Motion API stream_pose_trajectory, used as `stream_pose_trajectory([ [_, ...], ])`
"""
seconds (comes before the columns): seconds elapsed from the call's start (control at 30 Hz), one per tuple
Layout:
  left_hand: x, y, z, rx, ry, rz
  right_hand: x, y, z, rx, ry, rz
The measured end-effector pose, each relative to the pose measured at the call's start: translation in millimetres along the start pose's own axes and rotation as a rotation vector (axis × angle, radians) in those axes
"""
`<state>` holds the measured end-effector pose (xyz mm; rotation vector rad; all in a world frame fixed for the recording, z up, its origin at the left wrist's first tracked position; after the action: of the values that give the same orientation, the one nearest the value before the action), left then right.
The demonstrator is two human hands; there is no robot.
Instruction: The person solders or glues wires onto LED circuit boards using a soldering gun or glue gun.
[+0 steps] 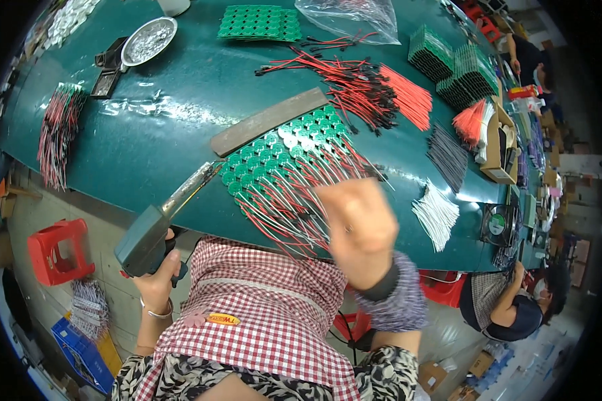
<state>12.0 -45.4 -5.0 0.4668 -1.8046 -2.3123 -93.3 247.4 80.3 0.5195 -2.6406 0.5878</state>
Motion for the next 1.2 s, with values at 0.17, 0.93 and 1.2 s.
stream_pose_trajectory([
  [0.17,-8.9,5.7,-4.4,-0.024,0.089,-0.039,-16.3,-44.6,62.5,0.306,-0.063,0.149],
  [0.93,-14.2,-4.0,-12.4,0.058,0.064,-0.108,-20.3,-40.3,100.9,0.037,-0.058,0.162],
  [1.2,-10.9,-1.5,-9.6,0.039,0.05,-0.068,-19.9,-44.6,100.6,-0.031,-0.073,0.137],
])
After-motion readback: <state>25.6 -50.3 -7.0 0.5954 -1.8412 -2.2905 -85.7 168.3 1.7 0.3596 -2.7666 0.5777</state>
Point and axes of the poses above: each hand's wrist, its own x-axis towards the middle knuckle, its own z-axis out of the palm, y = z × x, the point moved 4 cm from there along x, towards the middle knuckle, and after that the axes turned 15 degrees about -x, right-handed, at the moved point
